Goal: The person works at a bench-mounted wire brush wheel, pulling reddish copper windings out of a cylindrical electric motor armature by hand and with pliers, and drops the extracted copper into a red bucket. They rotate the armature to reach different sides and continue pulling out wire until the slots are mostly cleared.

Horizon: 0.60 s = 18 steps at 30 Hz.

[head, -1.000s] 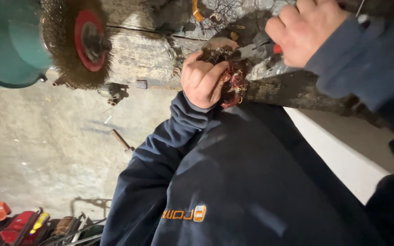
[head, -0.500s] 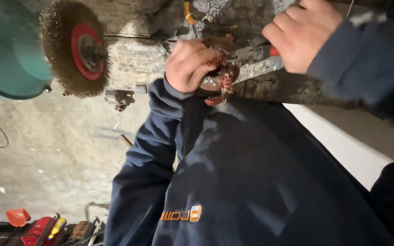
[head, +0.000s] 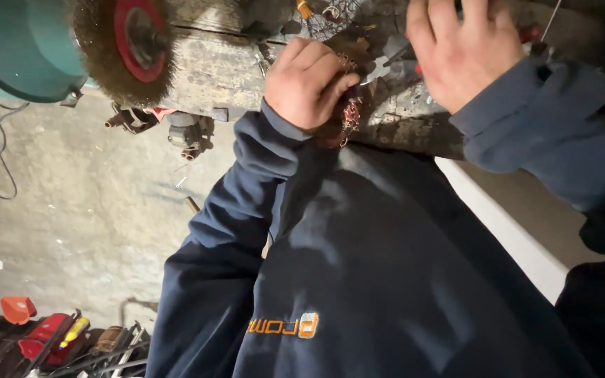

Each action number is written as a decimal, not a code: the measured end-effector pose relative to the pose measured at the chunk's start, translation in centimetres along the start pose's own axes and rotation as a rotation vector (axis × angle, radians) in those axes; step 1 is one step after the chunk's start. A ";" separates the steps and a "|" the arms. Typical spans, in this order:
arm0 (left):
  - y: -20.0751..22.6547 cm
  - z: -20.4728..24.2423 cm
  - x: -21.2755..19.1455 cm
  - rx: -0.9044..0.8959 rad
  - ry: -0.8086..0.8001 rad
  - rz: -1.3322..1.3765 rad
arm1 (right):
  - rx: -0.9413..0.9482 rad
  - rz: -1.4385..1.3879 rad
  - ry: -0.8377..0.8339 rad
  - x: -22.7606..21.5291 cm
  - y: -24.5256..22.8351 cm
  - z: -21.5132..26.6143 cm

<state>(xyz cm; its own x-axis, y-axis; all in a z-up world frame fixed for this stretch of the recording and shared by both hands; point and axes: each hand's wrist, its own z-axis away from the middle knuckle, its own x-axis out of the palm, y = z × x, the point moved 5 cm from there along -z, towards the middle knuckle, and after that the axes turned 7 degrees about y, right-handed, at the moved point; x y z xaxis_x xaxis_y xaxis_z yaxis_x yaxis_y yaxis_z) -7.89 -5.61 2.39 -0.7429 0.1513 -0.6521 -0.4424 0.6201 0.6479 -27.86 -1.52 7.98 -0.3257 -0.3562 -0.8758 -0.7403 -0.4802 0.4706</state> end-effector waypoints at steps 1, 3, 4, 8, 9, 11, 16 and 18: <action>0.1 0.1 0.0 0.052 0.092 0.021 | 0.005 -0.005 0.005 0.2 -0.1 0.1; 0.2 0.0 0.2 0.103 0.181 0.045 | 0.010 -0.012 0.006 0.4 -0.6 0.2; 0.5 -0.3 0.3 0.178 0.199 0.064 | 0.018 -0.015 0.022 0.3 -0.7 0.1; 0.7 0.0 0.9 0.237 0.193 0.103 | 0.044 -0.009 0.046 0.9 -1.5 0.9; 0.5 -0.1 0.8 0.236 0.193 0.104 | 0.043 -0.011 0.045 1.5 -1.5 1.3; 0.4 0.0 0.8 0.262 0.185 0.121 | 0.035 -0.085 -0.013 3.0 -1.8 2.5; -0.3 0.1 0.8 0.151 0.164 0.152 | -0.025 -0.218 0.042 3.7 0.1 0.9; -0.6 0.3 0.9 0.114 0.168 0.163 | -0.038 -0.260 0.086 4.6 0.1 1.2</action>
<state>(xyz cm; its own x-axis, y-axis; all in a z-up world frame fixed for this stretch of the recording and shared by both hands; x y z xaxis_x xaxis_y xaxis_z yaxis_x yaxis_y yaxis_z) -8.20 -5.64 1.29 -0.8768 0.1321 -0.4624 -0.2580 0.6823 0.6841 -30.13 -2.27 3.89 -0.0757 -0.2829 -0.9562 -0.7695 -0.5932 0.2364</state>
